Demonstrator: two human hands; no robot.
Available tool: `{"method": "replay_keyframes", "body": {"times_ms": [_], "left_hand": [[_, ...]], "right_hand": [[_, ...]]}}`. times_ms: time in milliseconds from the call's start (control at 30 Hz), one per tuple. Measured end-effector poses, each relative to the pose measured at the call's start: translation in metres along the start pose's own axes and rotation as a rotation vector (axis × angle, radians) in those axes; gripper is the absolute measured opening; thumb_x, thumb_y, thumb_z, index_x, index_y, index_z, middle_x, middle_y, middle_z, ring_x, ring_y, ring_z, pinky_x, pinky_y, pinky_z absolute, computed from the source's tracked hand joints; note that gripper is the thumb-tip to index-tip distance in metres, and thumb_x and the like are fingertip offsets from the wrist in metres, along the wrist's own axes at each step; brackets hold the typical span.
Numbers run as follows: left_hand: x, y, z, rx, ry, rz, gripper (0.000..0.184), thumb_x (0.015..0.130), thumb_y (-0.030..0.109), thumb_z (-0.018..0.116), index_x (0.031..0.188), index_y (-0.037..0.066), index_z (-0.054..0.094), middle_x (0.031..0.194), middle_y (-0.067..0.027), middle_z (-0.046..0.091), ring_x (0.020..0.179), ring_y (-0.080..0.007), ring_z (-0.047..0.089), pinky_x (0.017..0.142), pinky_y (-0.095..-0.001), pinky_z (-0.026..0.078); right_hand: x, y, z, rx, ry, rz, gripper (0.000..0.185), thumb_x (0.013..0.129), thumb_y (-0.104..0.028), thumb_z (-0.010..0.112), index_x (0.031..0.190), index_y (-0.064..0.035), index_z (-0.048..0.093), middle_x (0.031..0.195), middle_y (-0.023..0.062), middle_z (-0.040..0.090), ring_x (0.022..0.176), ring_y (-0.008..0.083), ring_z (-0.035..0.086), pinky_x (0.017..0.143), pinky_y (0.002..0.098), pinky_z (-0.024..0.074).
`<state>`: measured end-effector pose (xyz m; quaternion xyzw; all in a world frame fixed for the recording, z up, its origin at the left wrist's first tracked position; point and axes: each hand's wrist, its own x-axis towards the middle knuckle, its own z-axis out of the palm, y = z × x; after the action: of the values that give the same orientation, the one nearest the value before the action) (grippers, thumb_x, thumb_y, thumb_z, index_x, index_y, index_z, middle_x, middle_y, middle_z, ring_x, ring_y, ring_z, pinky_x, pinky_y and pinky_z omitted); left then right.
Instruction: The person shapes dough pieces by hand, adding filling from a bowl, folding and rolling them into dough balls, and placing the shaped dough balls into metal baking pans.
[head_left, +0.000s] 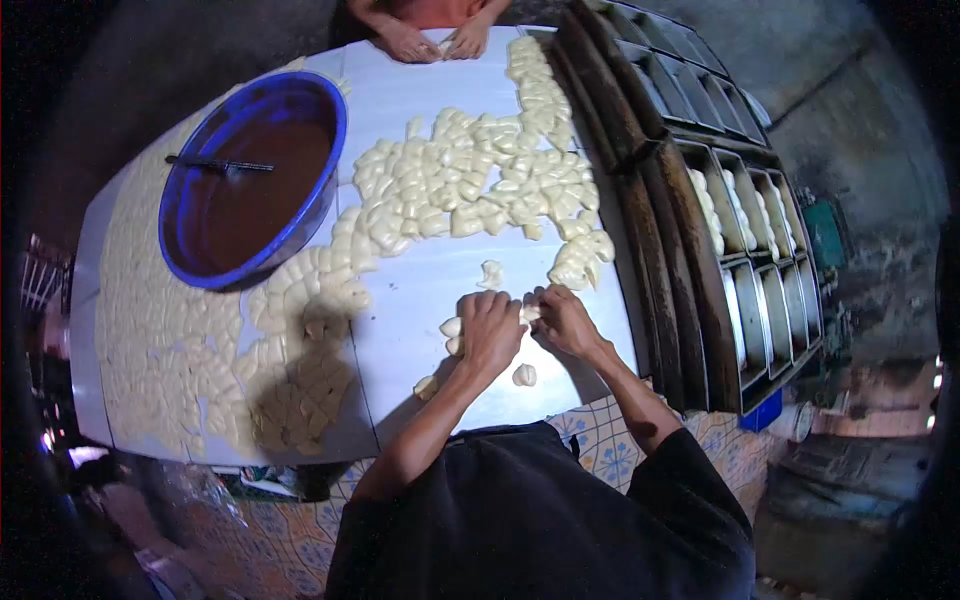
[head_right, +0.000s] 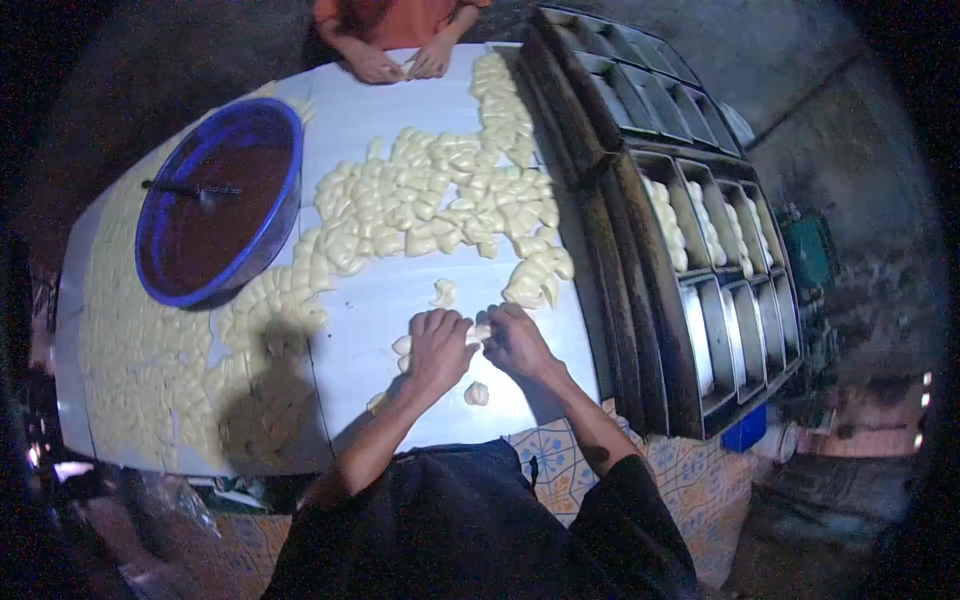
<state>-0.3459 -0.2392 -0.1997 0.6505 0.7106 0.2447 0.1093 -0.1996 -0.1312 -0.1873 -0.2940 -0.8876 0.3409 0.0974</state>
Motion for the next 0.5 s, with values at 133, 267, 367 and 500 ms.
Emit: {"method": "replay_keyframes", "body": {"times_ms": [133, 267, 367, 500], "left_hand": [[-0.01, -0.002, -0.001, 0.044, 0.019, 0.033, 0.042, 0.072, 0.026, 0.074, 0.107, 0.005, 0.064, 0.108, -0.0097, 0.055, 0.11, -0.025, 0.046, 0.095, -0.046, 0.029], [-0.018, 0.027, -0.025, -0.243, 0.136, -0.046, 0.06, 0.075, 0.019, 0.073, 0.13, 0.005, 0.052, 0.125, -0.0126, 0.051, 0.125, -0.0307, 0.039, 0.103, -0.0484, 0.029], [-0.029, 0.048, -0.066, -1.014, 0.166, -0.152, 0.052, 0.089, 0.024, 0.065, 0.133, 0.0, 0.049, 0.12, -0.0135, 0.057, 0.108, -0.0213, 0.054, 0.091, -0.0322, 0.044], [-0.049, 0.037, -0.086, -1.547, 0.051, -0.299, 0.033, 0.094, 0.018, 0.059, 0.121, -0.001, 0.055, 0.116, -0.01, 0.057, 0.099, -0.0123, 0.054, 0.085, -0.0275, 0.046]], "right_hand": [[-0.037, -0.009, -0.016, 0.423, 0.483, 0.275, 0.033, 0.069, 0.002, 0.075, 0.099, 0.0015, 0.06, 0.094, 0.0082, 0.063, 0.087, 0.0162, 0.062, 0.077, 0.0282, 0.05], [-0.059, -0.044, -0.046, 0.922, 0.364, 0.024, 0.052, 0.072, -0.004, 0.078, 0.119, 0.0012, 0.058, 0.134, 0.0105, 0.042, 0.114, 0.0186, 0.053, 0.084, 0.0286, 0.0518], [-0.057, -0.074, -0.036, 0.811, 0.4, -0.01, 0.032, 0.081, -0.004, 0.07, 0.112, -0.0007, 0.065, 0.126, 0.0094, 0.046, 0.104, 0.0151, 0.056, 0.078, 0.0243, 0.0523], [-0.04, -0.131, -0.011, 0.541, 0.433, -0.125, 0.033, 0.083, -0.003, 0.066, 0.117, -0.0031, 0.064, 0.107, 0.01, 0.055, 0.09, 0.0164, 0.061, 0.069, 0.026, 0.0526]]}}
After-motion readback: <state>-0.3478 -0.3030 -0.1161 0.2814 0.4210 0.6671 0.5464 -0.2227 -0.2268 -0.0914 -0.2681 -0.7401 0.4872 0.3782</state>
